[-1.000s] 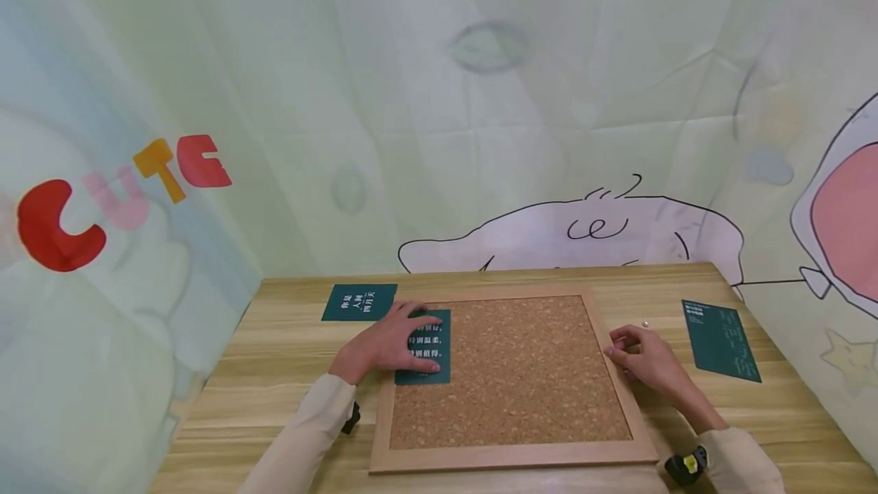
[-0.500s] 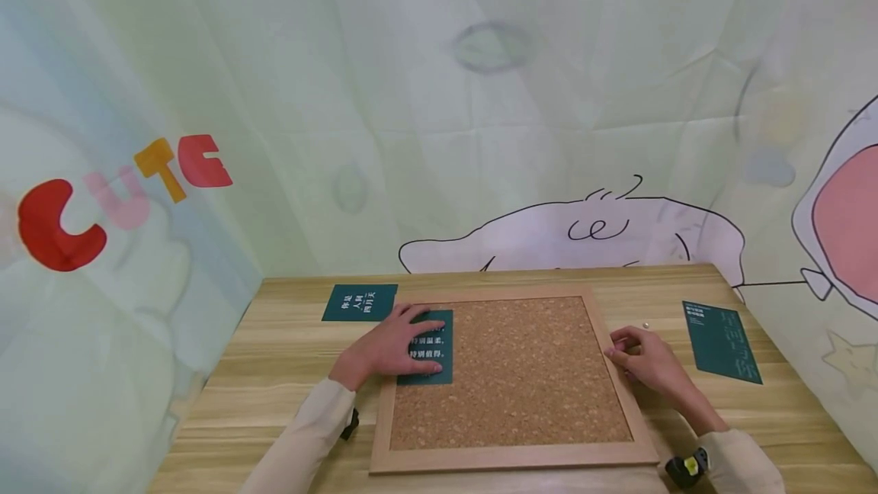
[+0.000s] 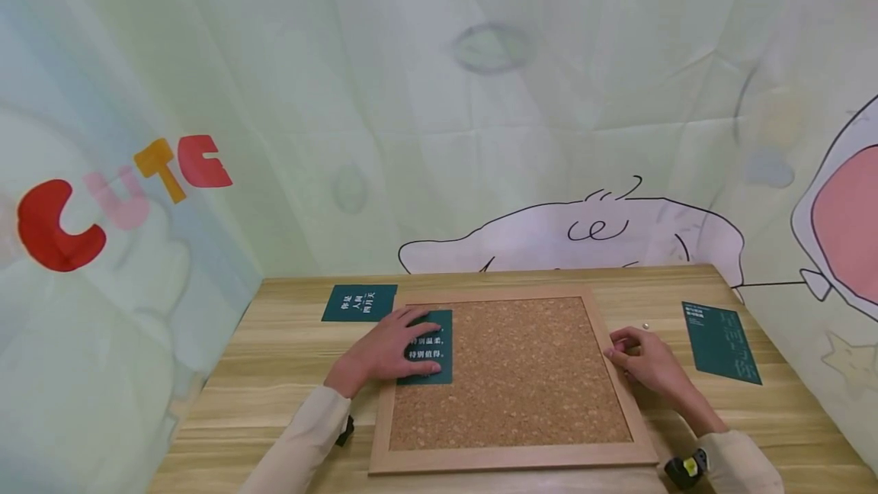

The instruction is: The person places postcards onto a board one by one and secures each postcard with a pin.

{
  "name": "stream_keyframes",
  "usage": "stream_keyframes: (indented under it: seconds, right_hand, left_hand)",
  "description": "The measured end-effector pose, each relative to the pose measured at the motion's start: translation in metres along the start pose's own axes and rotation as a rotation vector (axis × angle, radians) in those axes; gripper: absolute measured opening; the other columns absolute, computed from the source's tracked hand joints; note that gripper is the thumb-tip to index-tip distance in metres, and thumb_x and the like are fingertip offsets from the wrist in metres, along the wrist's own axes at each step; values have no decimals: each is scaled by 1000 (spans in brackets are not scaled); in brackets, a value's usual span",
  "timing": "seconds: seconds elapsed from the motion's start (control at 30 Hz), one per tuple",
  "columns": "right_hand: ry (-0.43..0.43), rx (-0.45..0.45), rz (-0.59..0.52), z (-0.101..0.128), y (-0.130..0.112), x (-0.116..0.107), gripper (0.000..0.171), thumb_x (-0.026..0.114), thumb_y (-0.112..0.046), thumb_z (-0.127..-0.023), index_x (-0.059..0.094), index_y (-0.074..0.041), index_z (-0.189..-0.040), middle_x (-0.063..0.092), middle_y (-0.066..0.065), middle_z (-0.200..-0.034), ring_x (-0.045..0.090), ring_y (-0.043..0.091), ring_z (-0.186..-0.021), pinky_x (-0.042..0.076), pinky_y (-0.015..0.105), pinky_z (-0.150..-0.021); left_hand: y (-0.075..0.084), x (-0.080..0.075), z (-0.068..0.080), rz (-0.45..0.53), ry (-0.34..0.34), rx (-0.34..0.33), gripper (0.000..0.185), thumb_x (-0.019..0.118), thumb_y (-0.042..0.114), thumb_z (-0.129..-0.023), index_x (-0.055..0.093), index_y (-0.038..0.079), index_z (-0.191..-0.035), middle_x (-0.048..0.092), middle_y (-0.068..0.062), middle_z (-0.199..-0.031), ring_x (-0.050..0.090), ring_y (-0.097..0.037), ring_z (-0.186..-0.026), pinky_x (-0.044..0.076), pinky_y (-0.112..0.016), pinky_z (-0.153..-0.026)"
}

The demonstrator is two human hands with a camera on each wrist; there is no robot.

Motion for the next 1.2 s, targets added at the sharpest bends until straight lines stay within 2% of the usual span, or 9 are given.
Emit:
stream_keyframes:
  seconds: [0.5,0.83,1.03,1.2]
  right_hand:
    - [1,-10,3,1,-1,0,39,69,-16,-102,59,8,-130,62,16,-108,62,28,-94,58,34,-69]
    - [2,-9,9,1,-2,-1,38,69,-15,-102,59,8,-130,62,16,-107,61,28,-93,58,33,-68]
    - [2,-12,22,1,-1,0,40,69,-16,-102,58,8,-131,62,16,-108,61,27,-92,57,33,-67]
    - [-21,-19,23,2,-3,0,44,69,-18,-102,57,9,-134,63,18,-111,62,28,-95,58,33,-69]
  left_hand:
    - [-8,-5,15,24,10,-24,78,68,72,-86,57,28,-149,35,-11,-164,29,-46,-149,32,-67,-113]
    - [-15,1,21,38,-48,-81,83,64,77,-85,53,30,-153,33,-10,-166,25,-42,-152,37,-65,-111]
    - [-15,2,22,61,-53,-86,83,67,75,-85,54,28,-152,33,-11,-165,24,-44,-152,41,-66,-107]
    - [-15,1,22,43,-40,-84,83,65,76,-85,54,28,-152,35,-11,-165,26,-44,-151,38,-66,-110]
Point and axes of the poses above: each hand's wrist, its own z-axis away from the middle knuckle, its own x-axis out of the palm, y = z × x, the point moved 10 cm from there along -z, towards the middle knuckle
